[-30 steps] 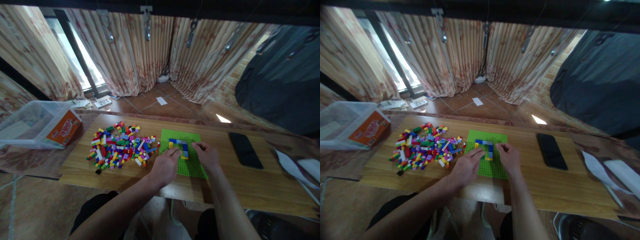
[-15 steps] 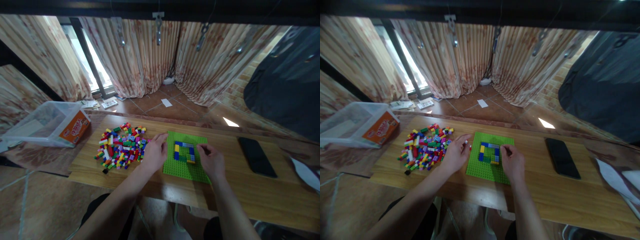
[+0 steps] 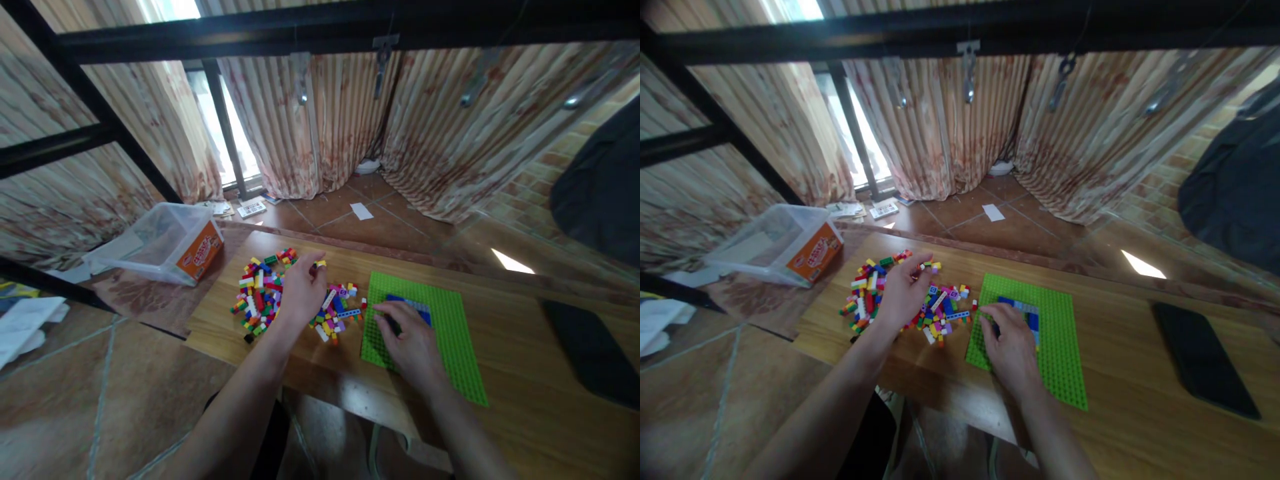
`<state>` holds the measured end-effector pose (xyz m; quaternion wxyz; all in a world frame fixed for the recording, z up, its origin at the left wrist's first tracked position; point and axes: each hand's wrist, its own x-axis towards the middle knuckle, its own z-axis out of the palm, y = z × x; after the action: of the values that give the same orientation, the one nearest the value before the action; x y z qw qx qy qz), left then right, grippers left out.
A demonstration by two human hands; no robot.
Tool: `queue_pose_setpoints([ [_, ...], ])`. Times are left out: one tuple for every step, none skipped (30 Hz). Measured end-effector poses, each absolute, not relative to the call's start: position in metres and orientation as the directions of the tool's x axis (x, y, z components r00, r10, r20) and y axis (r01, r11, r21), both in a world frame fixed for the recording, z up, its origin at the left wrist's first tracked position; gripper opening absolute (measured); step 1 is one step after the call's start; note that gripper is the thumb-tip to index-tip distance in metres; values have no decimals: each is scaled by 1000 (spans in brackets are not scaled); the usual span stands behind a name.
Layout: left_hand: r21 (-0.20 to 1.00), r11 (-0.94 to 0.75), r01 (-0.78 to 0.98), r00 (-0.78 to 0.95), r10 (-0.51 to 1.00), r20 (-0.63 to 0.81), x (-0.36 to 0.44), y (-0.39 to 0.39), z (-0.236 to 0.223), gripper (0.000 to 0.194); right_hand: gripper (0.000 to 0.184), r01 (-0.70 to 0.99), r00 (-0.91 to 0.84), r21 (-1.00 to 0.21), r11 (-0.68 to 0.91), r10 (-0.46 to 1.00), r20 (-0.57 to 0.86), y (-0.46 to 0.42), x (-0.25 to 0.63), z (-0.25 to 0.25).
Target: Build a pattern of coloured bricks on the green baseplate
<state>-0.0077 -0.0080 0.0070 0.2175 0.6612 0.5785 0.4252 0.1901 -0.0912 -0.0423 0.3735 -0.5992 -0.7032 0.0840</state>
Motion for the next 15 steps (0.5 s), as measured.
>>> queue_pose_setpoints([
  [775, -229, 588, -29, 952, 303, -9, -8, 7, 30, 23, 788, -34, -547, 283, 906, 421, -90, 186, -44],
  [772, -224, 595, -26, 954, 298, -10, -8, 7, 30, 23, 794, -58, -534, 290, 911, 409, -89, 182, -45],
  [770, -224, 597, -23, 955, 296, -12, -7, 7, 30, 24, 798, -76, -527, 292, 916, 393, -87, 179, -46],
  [771, -227, 595, -19, 955, 296, -14, -7, 7, 30, 24, 801, -89, -523, 291, 923, 375, -86, 176, -46],
  [772, -233, 591, -13, 955, 297, -16, -6, 7, 30, 25, 803, -100, -521, 290, 927, 361, -85, 173, -46],
  [773, -239, 588, -5, 954, 298, -18, -6, 7, 30, 25, 803, -109, -520, 291, 930, 352, -83, 170, -47],
  [772, -243, 587, 2, 954, 299, -19, -5, 6, 29, 25, 802, -117, -520, 296, 930, 348, -82, 168, -47],
  [769, -246, 590, 9, 954, 299, -21, -5, 6, 29, 24, 799, -122, -521, 300, 929, 348, -81, 166, -47],
  [764, -245, 596, 12, 955, 297, -22, -4, 5, 29, 24, 795, -126, -524, 305, 928, 350, -80, 164, -47],
  [759, -241, 604, 13, 956, 294, -24, -4, 5, 29, 24, 791, -125, -529, 308, 927, 352, -79, 162, -47],
  [755, -235, 612, 10, 957, 290, -25, -4, 5, 29, 24, 785, -123, -536, 309, 927, 354, -78, 161, -46],
  [751, -228, 620, 6, 958, 286, -26, -4, 6, 29, 25, 781, -122, -542, 310, 927, 355, -77, 159, -46],
  [747, -220, 627, 2, 960, 280, -26, -4, 7, 28, 25, 778, -122, -545, 312, 926, 356, -76, 157, -46],
  [745, -210, 633, 0, 962, 272, -27, -4, 8, 28, 25, 776, -125, -546, 316, 925, 358, -76, 156, -46],
  [744, -202, 637, -1, 965, 263, -28, -4, 9, 28, 25, 774, -129, -545, 322, 923, 361, -75, 155, -46],
])
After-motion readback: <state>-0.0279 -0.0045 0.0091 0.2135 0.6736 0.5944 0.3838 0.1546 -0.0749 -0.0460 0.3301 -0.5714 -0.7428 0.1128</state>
